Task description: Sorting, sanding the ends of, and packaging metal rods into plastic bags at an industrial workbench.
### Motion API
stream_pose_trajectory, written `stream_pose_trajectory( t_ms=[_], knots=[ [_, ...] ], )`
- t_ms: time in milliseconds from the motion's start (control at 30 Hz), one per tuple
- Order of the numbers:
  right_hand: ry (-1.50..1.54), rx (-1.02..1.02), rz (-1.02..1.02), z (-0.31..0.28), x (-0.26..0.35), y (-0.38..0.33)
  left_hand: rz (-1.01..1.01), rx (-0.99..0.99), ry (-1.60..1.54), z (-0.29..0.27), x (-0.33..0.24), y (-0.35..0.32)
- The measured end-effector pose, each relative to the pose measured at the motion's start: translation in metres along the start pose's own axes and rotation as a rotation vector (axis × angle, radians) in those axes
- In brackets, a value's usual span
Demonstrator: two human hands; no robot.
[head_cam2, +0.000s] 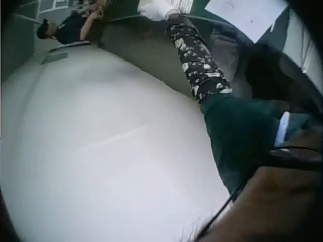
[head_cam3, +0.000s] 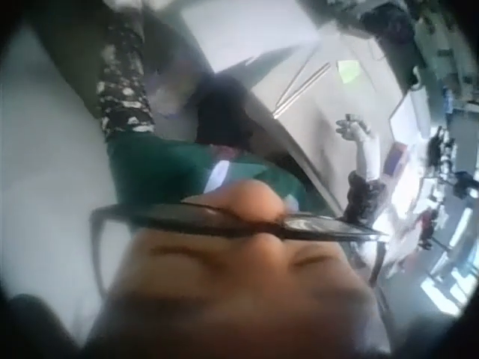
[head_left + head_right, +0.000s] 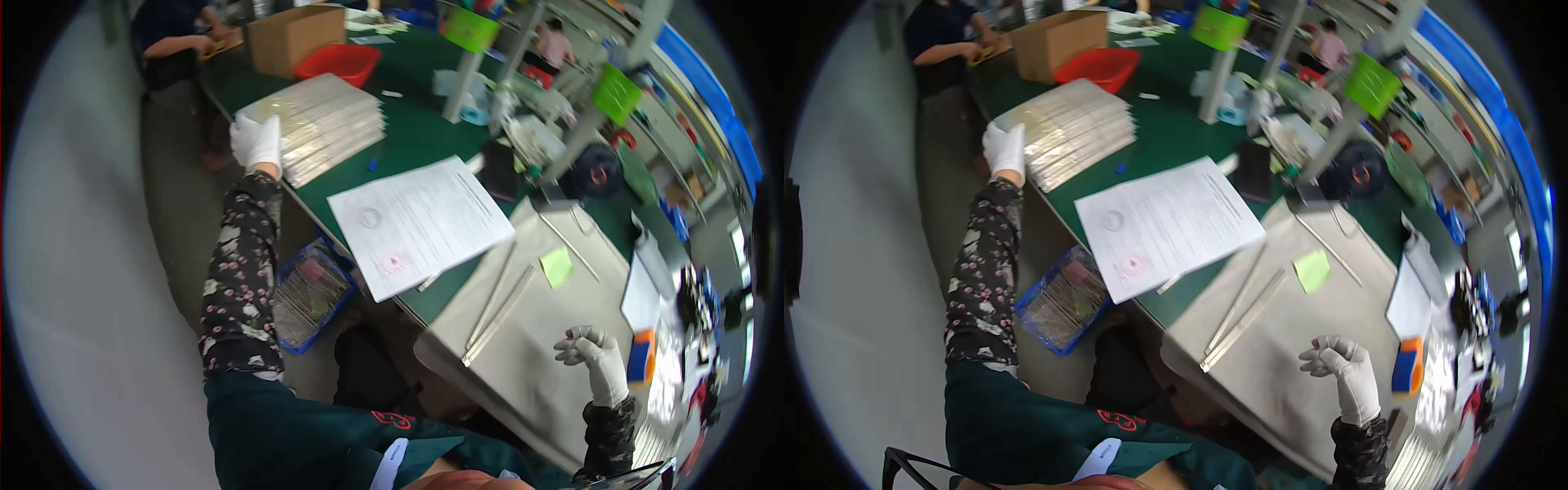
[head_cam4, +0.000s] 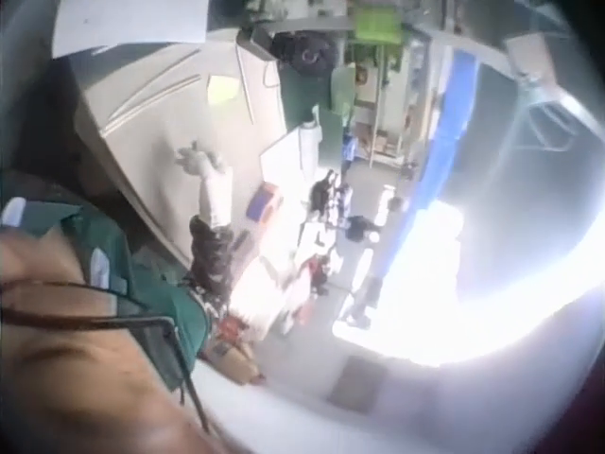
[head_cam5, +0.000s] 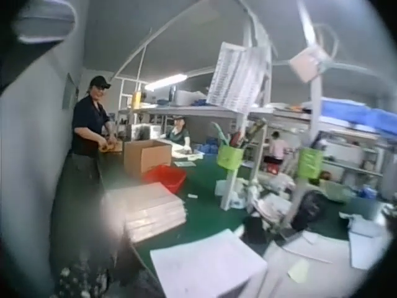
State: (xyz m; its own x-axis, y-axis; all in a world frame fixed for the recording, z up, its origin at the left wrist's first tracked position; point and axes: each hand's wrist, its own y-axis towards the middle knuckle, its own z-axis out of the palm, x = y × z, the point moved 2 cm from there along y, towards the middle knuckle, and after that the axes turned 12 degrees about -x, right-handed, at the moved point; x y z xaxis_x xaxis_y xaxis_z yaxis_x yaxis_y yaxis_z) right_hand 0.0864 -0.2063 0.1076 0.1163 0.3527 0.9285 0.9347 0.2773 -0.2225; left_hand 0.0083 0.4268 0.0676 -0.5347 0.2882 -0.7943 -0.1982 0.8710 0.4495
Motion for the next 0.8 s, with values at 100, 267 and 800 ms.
stream_pose_trajectory(
  t_ms=[100,267,800],
  knots=[
    [0.184,-0.178,0.303,-0.033,-0.086,-0.090,0.586,-0.032,-0.218,0.017,-0.077,-0.070],
    [0.270,-0.439,0.548,-0.046,-0.294,-0.228,1.324,0.472,-0.772,-0.062,-0.171,-0.293],
    [-0.494,0.109,0.864,-0.046,-0.531,-0.211,1.659,1.617,-0.530,-0.151,-0.124,-0.476]
  ],
)
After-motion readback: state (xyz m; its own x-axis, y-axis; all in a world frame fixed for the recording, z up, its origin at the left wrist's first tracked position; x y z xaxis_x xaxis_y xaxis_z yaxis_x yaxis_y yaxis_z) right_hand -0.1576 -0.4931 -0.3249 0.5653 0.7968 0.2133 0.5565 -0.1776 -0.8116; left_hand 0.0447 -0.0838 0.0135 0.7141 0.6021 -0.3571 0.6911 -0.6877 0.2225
